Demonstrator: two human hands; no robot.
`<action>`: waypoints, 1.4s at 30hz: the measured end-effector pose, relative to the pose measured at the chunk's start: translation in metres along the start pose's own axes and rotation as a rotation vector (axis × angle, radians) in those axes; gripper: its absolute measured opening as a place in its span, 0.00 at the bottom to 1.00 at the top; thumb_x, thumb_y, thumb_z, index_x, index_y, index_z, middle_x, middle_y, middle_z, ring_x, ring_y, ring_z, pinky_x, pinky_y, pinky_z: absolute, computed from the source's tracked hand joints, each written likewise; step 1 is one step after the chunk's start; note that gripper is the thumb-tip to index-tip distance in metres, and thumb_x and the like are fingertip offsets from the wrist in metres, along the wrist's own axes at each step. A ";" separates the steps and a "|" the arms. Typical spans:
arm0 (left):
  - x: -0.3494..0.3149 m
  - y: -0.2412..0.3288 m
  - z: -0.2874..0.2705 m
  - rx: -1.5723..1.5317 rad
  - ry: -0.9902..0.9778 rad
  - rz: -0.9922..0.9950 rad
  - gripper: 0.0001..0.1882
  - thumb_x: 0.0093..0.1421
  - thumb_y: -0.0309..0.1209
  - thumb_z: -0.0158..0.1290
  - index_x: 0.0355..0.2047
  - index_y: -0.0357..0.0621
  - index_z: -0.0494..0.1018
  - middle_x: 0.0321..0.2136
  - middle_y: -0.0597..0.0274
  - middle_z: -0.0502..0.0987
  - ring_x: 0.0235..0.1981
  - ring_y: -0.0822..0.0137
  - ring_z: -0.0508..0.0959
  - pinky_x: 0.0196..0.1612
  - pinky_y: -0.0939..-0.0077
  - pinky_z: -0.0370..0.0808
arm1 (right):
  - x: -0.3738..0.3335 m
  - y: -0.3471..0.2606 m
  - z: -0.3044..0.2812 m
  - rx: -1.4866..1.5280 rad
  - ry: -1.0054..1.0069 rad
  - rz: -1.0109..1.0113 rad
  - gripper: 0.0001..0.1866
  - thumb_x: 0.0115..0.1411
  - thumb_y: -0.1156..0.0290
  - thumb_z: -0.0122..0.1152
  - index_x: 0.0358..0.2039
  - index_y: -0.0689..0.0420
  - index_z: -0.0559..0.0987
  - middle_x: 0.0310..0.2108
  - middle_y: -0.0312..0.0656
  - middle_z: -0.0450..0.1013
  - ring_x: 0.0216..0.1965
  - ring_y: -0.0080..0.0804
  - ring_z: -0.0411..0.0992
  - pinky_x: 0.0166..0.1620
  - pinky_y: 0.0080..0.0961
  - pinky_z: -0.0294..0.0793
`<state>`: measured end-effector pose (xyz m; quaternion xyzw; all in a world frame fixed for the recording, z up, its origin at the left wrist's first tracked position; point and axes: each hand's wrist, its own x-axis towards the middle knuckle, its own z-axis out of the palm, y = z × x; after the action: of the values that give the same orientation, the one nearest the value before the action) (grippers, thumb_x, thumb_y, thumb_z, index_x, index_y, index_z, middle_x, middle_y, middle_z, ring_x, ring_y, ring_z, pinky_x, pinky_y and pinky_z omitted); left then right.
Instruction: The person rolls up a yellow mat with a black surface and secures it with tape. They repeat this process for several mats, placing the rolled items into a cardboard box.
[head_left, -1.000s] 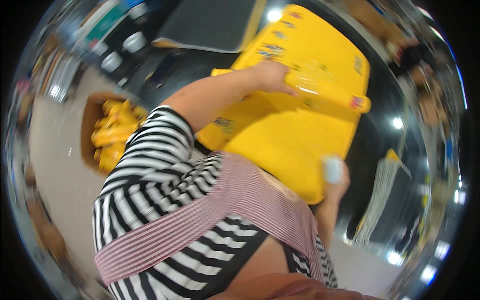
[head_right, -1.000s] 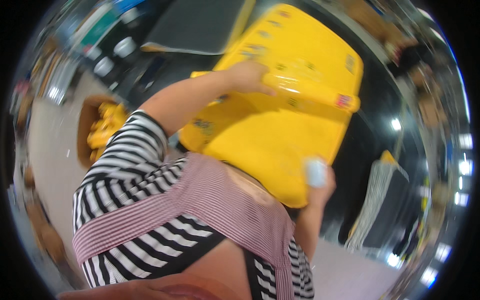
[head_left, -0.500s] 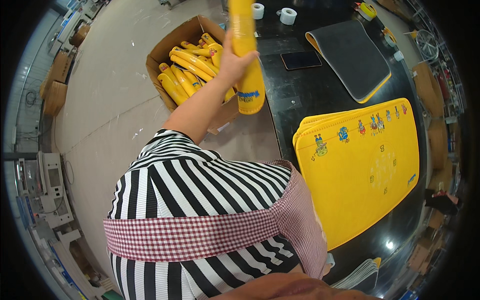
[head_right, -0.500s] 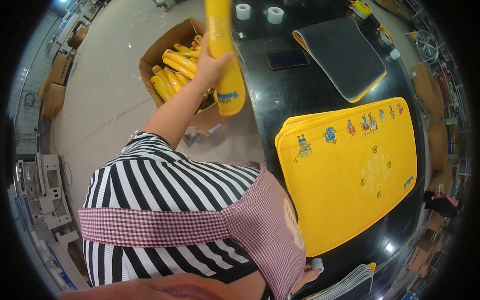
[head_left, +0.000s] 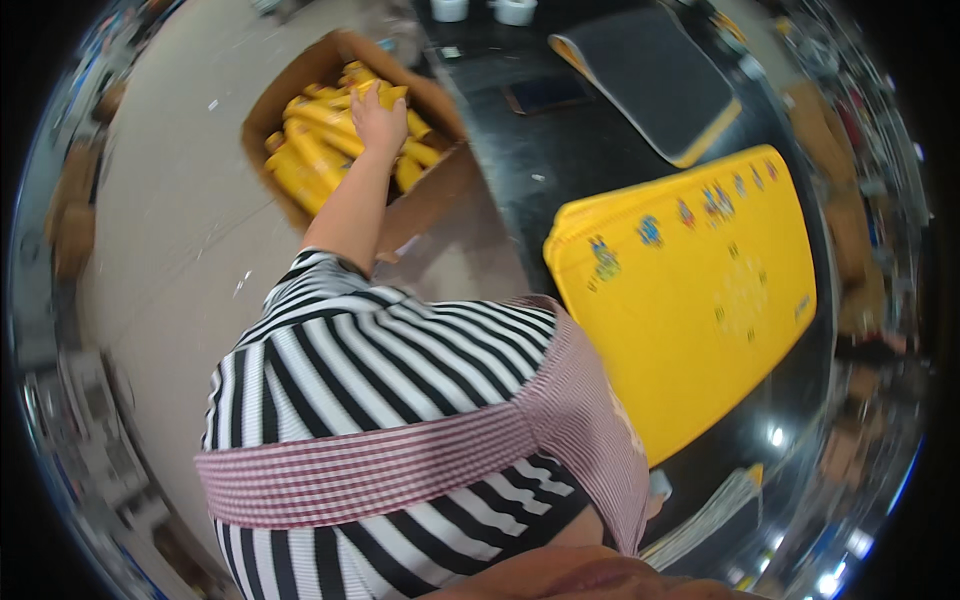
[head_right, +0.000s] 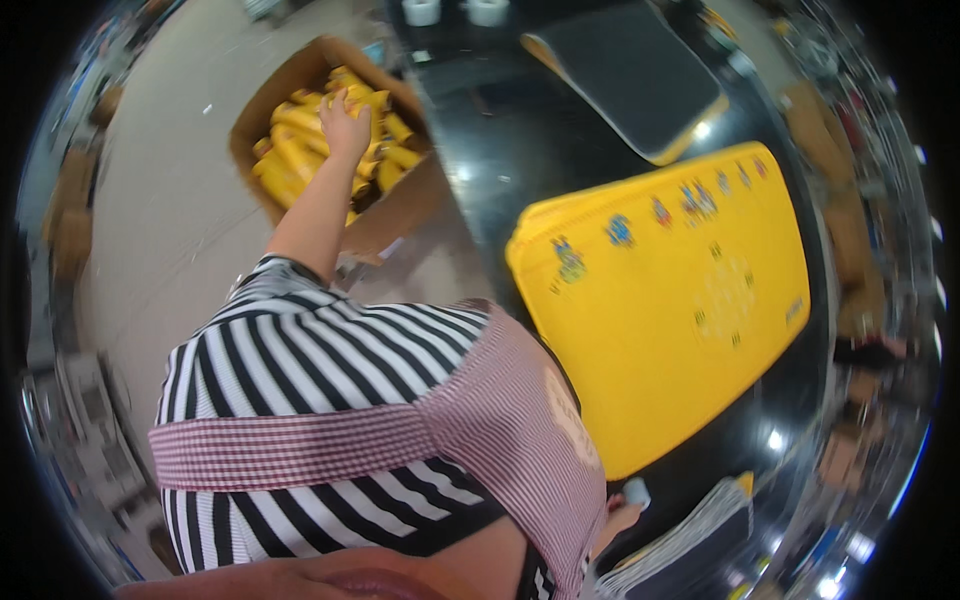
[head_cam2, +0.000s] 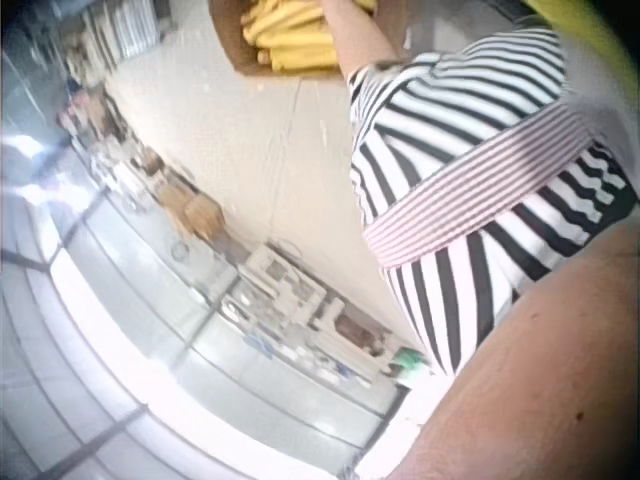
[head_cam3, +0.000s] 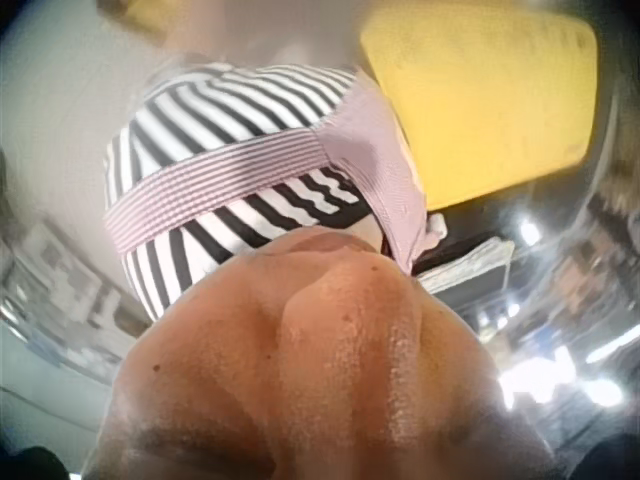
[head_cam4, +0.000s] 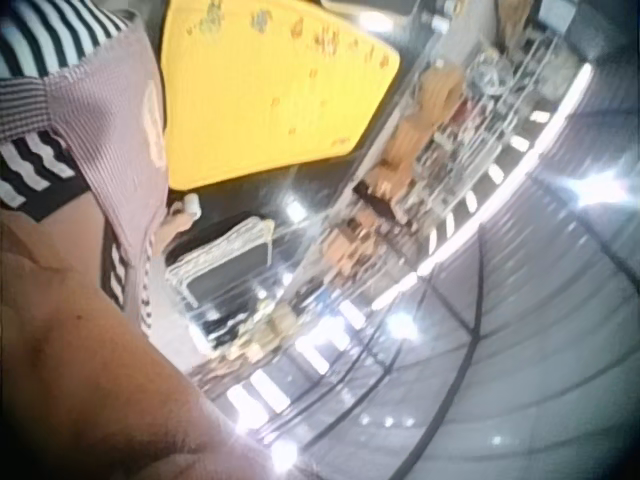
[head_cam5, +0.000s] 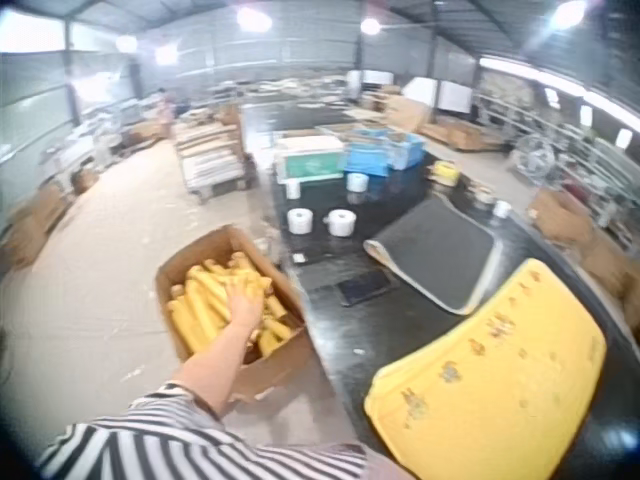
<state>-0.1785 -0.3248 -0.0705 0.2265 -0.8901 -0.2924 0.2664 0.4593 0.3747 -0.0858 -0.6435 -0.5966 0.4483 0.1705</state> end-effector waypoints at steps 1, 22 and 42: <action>-0.015 0.021 0.019 -0.088 0.002 0.225 0.35 0.60 0.42 0.64 0.68 0.54 0.69 0.70 0.40 0.62 0.70 0.42 0.62 0.72 0.52 0.60 | 0.010 0.001 0.001 0.065 -0.025 -0.002 0.19 0.69 0.54 0.50 0.38 0.60 0.76 0.20 0.39 0.70 0.16 0.30 0.68 0.18 0.22 0.67; -0.232 0.235 -0.015 -0.306 -0.918 0.598 0.30 0.55 0.27 0.69 0.58 0.36 0.74 0.49 0.45 0.75 0.52 0.45 0.79 0.55 0.58 0.77 | -0.132 -0.177 0.128 0.056 0.081 -0.764 0.18 0.66 0.76 0.63 0.57 0.60 0.77 0.49 0.44 0.76 0.49 0.34 0.76 0.54 0.28 0.76; -0.332 0.273 -0.062 -1.096 -1.097 0.429 0.46 0.57 0.22 0.65 0.73 0.38 0.54 0.64 0.45 0.69 0.65 0.52 0.71 0.67 0.63 0.67 | -0.173 -0.395 0.332 0.871 -0.816 -0.404 0.16 0.69 0.77 0.57 0.56 0.63 0.76 0.48 0.45 0.79 0.45 0.37 0.79 0.50 0.36 0.80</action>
<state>0.0425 0.0340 0.0340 -0.2881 -0.6480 -0.6999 -0.0849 -0.0230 0.2014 0.0973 -0.1670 -0.4861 0.8184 0.2569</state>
